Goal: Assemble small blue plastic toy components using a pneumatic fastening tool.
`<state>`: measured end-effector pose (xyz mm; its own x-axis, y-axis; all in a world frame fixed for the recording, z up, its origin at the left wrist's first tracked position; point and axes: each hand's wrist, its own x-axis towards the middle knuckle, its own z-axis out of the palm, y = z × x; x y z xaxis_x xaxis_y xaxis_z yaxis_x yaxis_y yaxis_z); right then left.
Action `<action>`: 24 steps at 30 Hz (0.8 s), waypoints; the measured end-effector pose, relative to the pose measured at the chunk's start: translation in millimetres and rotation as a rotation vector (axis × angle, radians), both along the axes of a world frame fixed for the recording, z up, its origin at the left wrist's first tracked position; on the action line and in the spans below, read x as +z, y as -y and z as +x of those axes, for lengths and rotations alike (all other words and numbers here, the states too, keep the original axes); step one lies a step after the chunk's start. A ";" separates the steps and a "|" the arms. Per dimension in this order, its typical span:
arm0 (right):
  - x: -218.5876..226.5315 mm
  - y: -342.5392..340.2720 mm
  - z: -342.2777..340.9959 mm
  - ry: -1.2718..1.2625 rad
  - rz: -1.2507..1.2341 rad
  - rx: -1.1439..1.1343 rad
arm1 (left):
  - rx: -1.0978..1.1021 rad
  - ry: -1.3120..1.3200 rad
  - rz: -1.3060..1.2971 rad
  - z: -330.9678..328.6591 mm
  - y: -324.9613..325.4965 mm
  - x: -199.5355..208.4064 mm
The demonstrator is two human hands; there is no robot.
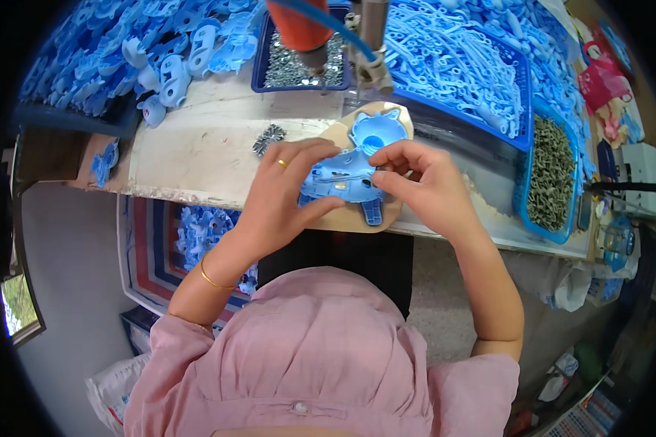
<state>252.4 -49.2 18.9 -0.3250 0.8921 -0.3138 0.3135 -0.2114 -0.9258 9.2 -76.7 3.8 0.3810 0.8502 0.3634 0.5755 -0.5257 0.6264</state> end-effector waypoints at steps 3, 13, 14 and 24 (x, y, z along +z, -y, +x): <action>-9.6 -3.0 -4.2 -0.021 -0.020 0.000 | 0.064 -0.065 0.020 -10.3 -0.2 -8.4; -12.3 -12.3 -16.6 0.173 0.066 0.004 | 0.111 -0.067 -0.032 -6.7 -10.5 -25.8; -8.5 -12.8 -17.7 0.212 0.071 0.020 | 0.106 -0.064 -0.032 -6.2 -10.6 -26.0; 4.6 -17.4 -25.2 0.486 0.235 0.290 | 0.114 -0.150 0.007 -5.9 -10.2 -22.9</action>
